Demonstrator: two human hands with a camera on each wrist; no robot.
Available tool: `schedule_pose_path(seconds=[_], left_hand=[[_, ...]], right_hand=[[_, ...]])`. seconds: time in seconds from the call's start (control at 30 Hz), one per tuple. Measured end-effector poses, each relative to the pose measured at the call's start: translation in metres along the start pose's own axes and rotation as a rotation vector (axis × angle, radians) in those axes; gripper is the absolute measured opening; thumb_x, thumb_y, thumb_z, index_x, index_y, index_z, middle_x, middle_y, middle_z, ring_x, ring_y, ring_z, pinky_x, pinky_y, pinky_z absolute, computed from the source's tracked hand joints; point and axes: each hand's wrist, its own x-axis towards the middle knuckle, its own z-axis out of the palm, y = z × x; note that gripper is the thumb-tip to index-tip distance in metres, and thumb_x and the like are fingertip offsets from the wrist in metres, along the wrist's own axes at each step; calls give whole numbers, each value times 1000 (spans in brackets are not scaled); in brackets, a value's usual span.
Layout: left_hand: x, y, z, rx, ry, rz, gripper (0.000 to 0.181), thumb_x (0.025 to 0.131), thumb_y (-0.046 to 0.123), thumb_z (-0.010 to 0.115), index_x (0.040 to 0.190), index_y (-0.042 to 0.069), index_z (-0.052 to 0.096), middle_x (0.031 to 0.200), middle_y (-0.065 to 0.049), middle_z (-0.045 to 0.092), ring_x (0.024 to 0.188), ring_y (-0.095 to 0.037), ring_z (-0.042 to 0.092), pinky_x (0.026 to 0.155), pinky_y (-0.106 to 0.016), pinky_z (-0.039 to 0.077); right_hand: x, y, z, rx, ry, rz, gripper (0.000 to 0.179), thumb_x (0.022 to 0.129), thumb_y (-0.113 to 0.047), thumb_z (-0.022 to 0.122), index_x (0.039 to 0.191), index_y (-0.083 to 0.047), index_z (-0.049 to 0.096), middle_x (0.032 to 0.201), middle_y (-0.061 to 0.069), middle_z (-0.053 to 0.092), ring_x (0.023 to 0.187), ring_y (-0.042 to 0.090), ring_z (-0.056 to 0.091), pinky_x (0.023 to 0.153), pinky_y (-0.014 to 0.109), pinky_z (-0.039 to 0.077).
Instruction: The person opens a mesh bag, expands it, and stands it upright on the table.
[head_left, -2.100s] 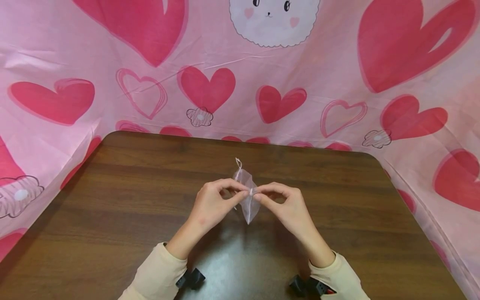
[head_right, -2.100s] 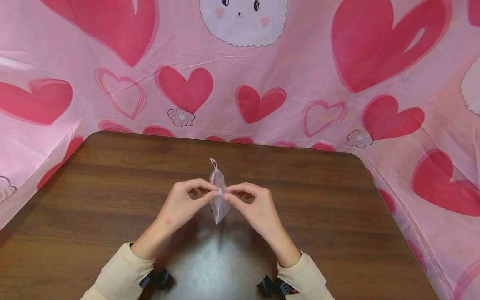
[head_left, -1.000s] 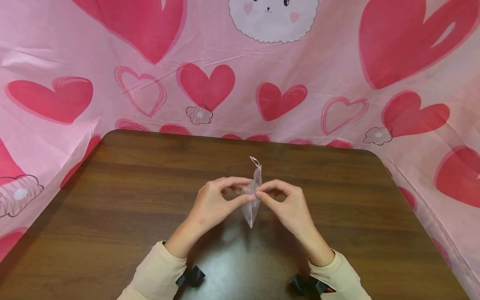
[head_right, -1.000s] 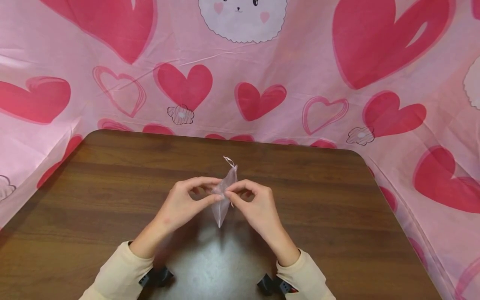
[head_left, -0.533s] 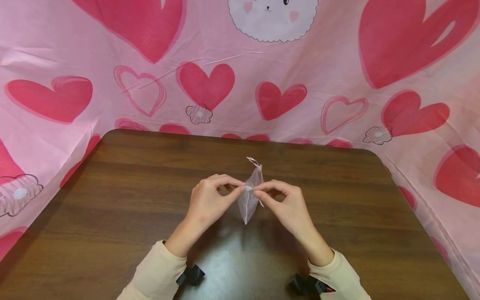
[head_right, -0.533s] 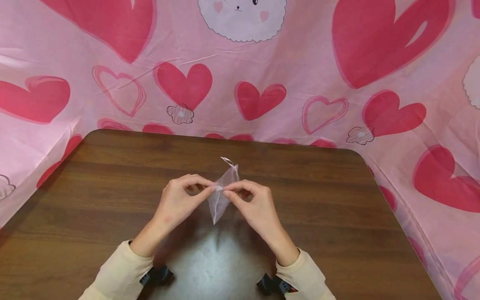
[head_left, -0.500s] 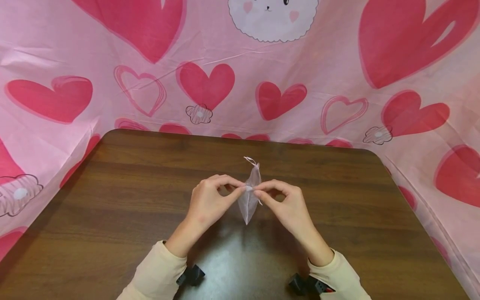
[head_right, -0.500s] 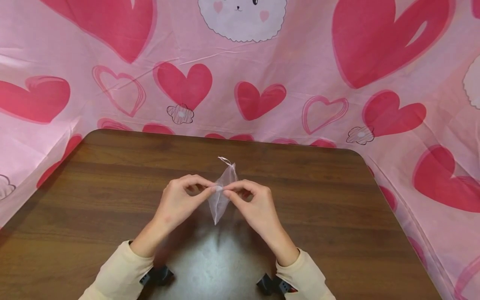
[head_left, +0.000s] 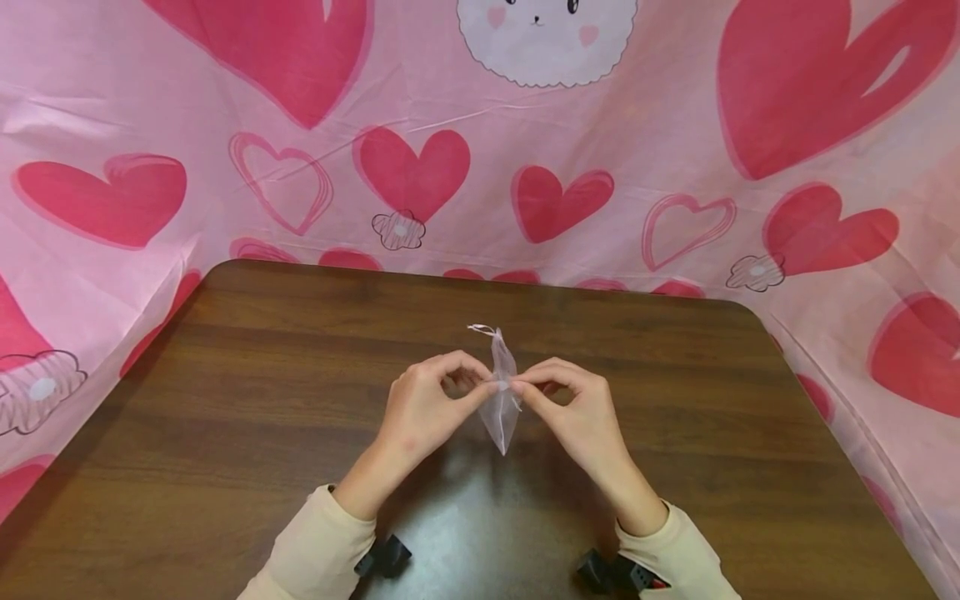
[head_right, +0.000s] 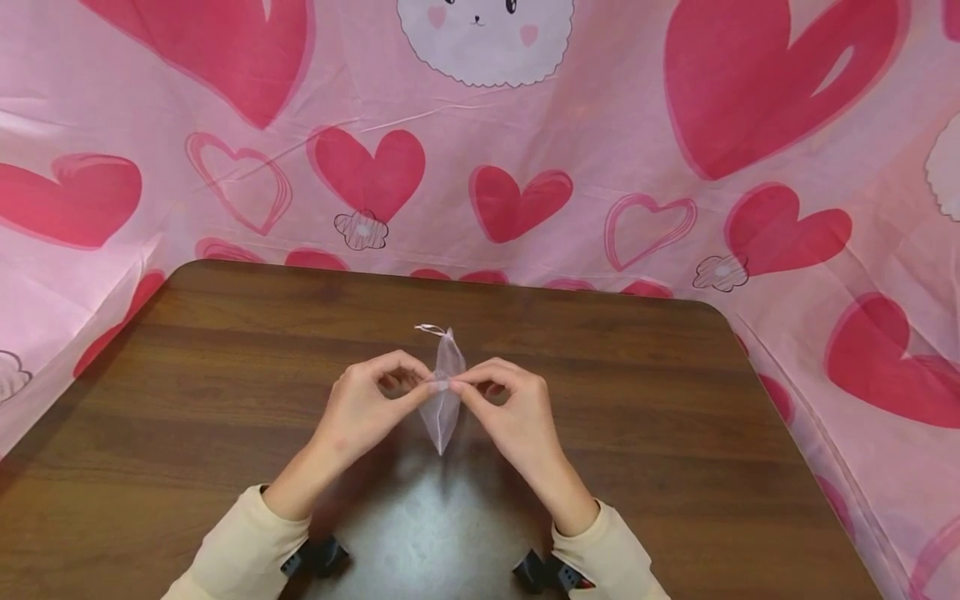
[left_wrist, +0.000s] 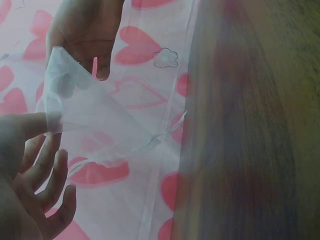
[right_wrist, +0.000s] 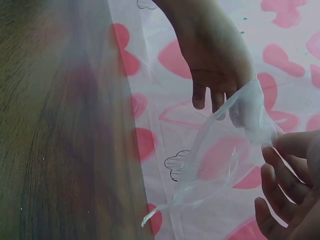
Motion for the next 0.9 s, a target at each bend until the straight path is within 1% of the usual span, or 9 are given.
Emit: schedule_pose_path(seconds=[0.1, 0.17, 0.27, 0.33, 0.43, 0.53, 0.67, 0.77, 0.9], left_hand=[[0, -1, 0, -13, -10, 20, 19, 79, 27, 85, 92, 28, 72, 76, 18, 64, 72, -11, 63, 67, -33, 49], [0, -1, 1, -21, -15, 55, 25, 78, 25, 86, 99, 26, 71, 83, 17, 65, 76, -7, 62, 68, -32, 50], [0, -2, 0, -20, -28, 126, 34, 77, 24, 87, 106, 25, 70, 92, 15, 66, 80, -3, 60, 67, -28, 50], [0, -2, 0, -13, -36, 159, 36, 77, 23, 87, 109, 24, 71, 94, 14, 66, 80, -2, 59, 66, -27, 50], [0, -2, 1, 4, -31, 189, 33, 78, 23, 86, 109, 24, 73, 89, 14, 67, 79, -2, 59, 65, -30, 51], [1, -2, 1, 28, 0, 194, 26, 81, 20, 84, 106, 24, 77, 84, 14, 68, 74, -5, 60, 64, -31, 51], [2, -3, 1, 78, 54, 188, 18, 83, 19, 82, 99, 26, 79, 79, 17, 67, 68, -6, 58, 58, -29, 46], [2, -3, 0, 103, 94, 176, 13, 82, 20, 82, 93, 28, 80, 77, 18, 66, 67, -3, 56, 56, -27, 42], [2, -3, -1, 105, 144, 151, 11, 82, 20, 83, 90, 27, 80, 79, 17, 69, 67, -6, 58, 56, -28, 42]], right_hand=[[0, 0, 0, -25, 21, 0, 8, 82, -4, 80, 85, -10, 77, 80, -4, 71, 74, 12, 63, 69, 26, 49], [0, 0, -1, -45, 33, 1, 7, 81, -5, 81, 84, -11, 77, 80, -4, 71, 74, 11, 62, 69, 26, 49], [0, 1, -1, -69, 44, -3, 8, 80, -5, 82, 83, -10, 77, 79, -5, 71, 72, 10, 62, 68, 26, 49], [0, 1, -1, -76, 42, -4, 9, 80, -3, 82, 82, -9, 76, 78, -5, 71, 72, 10, 61, 68, 27, 49], [0, 1, -1, -76, 30, 1, 11, 79, -1, 82, 81, -9, 75, 77, -5, 70, 71, 10, 61, 68, 27, 49], [0, 1, 0, -73, 16, 8, 10, 80, -3, 82, 82, -10, 75, 78, -5, 70, 72, 10, 61, 69, 27, 49], [-1, 0, 0, -75, -6, 26, 10, 82, -6, 80, 89, -10, 75, 81, -5, 71, 74, 11, 62, 69, 30, 50], [-1, 0, 1, -89, -43, 54, 14, 83, -8, 80, 96, -10, 76, 83, -5, 71, 75, 11, 63, 69, 32, 51], [-2, 0, 2, -126, -105, 80, 19, 84, -10, 80, 102, -9, 76, 87, -3, 72, 77, 11, 64, 70, 31, 52]])
